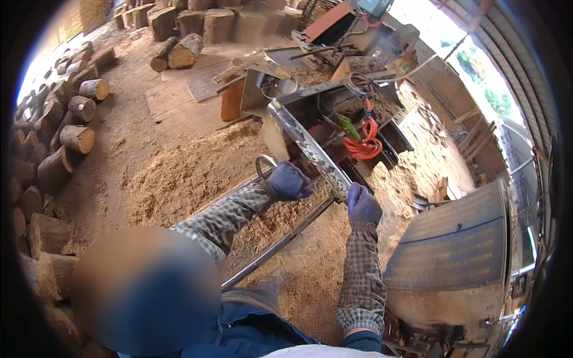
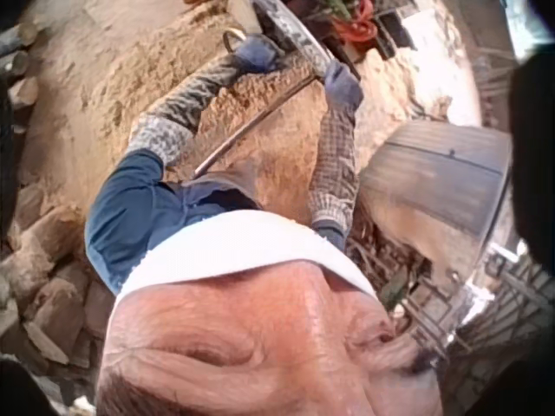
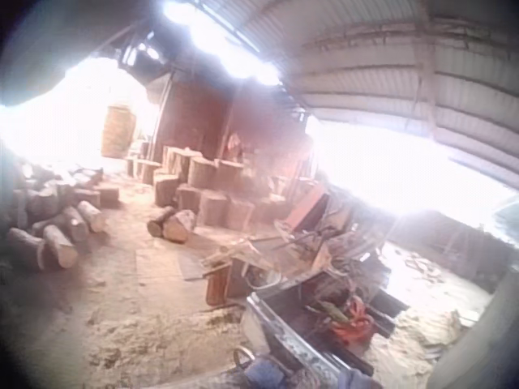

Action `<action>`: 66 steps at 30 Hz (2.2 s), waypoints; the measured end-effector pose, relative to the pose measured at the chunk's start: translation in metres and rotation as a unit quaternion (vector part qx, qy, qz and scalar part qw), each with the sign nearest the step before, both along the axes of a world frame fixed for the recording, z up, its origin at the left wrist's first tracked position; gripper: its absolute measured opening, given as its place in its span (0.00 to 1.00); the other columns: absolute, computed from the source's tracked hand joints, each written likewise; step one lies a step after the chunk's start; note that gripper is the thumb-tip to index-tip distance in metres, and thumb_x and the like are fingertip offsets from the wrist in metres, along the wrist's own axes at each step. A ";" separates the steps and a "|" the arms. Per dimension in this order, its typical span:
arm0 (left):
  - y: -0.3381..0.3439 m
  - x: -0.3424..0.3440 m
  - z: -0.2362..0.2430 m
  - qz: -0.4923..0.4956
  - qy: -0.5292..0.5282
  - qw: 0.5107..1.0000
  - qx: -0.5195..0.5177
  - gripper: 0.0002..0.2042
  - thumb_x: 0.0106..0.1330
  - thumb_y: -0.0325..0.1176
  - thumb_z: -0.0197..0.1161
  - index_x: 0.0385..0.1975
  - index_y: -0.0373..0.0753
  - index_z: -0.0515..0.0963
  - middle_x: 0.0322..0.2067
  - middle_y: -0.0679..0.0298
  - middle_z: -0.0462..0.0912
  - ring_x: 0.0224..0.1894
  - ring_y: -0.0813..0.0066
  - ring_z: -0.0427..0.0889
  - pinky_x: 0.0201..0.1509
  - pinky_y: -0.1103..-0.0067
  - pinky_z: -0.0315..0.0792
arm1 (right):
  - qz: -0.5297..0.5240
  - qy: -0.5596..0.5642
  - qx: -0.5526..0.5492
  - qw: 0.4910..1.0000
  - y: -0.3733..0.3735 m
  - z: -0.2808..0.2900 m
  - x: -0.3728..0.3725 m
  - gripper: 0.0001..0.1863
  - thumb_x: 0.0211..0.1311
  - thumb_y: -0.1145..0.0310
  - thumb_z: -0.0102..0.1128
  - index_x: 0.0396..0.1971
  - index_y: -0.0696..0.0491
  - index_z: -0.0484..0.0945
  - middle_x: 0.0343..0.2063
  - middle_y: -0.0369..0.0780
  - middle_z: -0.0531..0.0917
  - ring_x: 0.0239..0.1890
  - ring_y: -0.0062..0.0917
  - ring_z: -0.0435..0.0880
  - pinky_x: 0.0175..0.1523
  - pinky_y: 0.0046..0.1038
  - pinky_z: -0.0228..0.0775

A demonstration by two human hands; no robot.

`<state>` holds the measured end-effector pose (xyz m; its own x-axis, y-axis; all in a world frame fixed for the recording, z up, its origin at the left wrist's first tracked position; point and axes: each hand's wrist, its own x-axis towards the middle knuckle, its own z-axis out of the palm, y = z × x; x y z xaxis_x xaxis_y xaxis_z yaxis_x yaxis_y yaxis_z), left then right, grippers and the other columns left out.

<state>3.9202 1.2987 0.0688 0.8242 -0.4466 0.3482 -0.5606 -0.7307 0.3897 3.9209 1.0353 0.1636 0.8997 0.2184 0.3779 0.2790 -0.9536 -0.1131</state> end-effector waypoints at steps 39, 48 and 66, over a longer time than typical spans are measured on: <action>0.078 0.083 -0.037 0.168 0.135 0.952 -0.216 0.24 0.64 0.63 0.55 0.36 0.48 0.84 0.26 0.53 0.84 0.31 0.51 0.85 0.37 0.62 0.77 | -0.074 0.021 0.002 0.997 0.026 -0.038 0.054 0.27 0.74 0.50 0.43 0.33 0.57 0.84 0.24 0.49 0.85 0.29 0.43 0.86 0.38 0.41 0.76; 0.084 0.082 -0.027 0.093 0.163 0.958 -0.217 0.27 0.68 0.61 0.50 0.37 0.42 0.82 0.23 0.51 0.83 0.29 0.50 0.85 0.36 0.58 0.78 | -0.091 0.283 0.374 0.879 -0.044 -0.053 0.094 0.27 0.77 0.49 0.43 0.34 0.59 0.80 0.22 0.37 0.81 0.19 0.20 0.75 0.26 0.27 0.69; 0.069 0.081 -0.047 0.029 0.056 0.929 -0.365 0.15 0.71 0.46 0.51 0.32 0.40 0.75 0.20 0.60 0.82 0.24 0.62 0.84 0.34 0.65 0.72 | -0.217 0.249 0.296 0.896 0.000 -0.012 0.067 0.28 0.75 0.47 0.40 0.49 0.60 0.72 0.35 0.48 0.82 0.22 0.33 0.80 0.28 0.36 0.72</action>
<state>4.0008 1.3680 0.0218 0.8888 -0.0786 0.4515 -0.4546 -0.2757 0.8469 3.9874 1.0358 0.1511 0.9411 -0.2981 -0.1598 -0.3284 -0.6924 -0.6425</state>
